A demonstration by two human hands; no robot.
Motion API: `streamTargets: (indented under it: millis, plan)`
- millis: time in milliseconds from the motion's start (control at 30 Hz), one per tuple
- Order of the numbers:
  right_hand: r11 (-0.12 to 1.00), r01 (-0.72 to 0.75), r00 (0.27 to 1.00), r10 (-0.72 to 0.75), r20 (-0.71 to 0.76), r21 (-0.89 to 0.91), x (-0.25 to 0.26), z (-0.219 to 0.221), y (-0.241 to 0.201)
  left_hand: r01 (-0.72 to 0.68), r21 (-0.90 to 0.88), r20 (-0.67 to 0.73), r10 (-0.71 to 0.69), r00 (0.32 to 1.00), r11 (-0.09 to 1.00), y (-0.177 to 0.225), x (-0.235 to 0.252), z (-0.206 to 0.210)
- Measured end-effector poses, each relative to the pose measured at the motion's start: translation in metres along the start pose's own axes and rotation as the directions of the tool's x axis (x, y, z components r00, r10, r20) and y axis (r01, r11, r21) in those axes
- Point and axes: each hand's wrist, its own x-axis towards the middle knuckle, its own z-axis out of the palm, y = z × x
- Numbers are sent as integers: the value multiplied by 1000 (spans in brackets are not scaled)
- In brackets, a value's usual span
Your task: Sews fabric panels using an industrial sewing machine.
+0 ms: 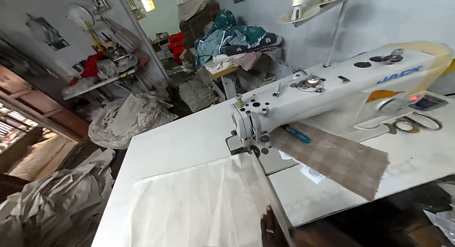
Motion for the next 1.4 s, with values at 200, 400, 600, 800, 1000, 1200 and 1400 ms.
streamTargets:
  millis: [200,400,600,800,1000,1200,1400]
  plan:
    - [957,-284,874,280,-397,50,138,-19,14,49,-75,-72,-54,996,996,19,1,14]
    - [974,-160,755,16,-656,-161,173,-6,34,98,19,-3,-98,995,995,22,4,7]
    - [985,-58,623,-91,-777,-162,107,46,35,59,130,-43,-54,998,990,16,8,11]
    - [993,-20,683,-73,-727,-118,120,28,37,29,197,-107,-8,994,980,13,33,5]
    - [991,10,631,-108,-768,-131,123,29,42,-54,110,-135,69,988,992,2,43,3]
    - [996,-31,717,-36,-696,-83,134,12,42,-19,56,-239,32,971,998,-9,67,-9]
    - [993,-114,860,92,-503,-14,151,-18,37,63,-77,-182,-76,980,995,-27,98,-25]
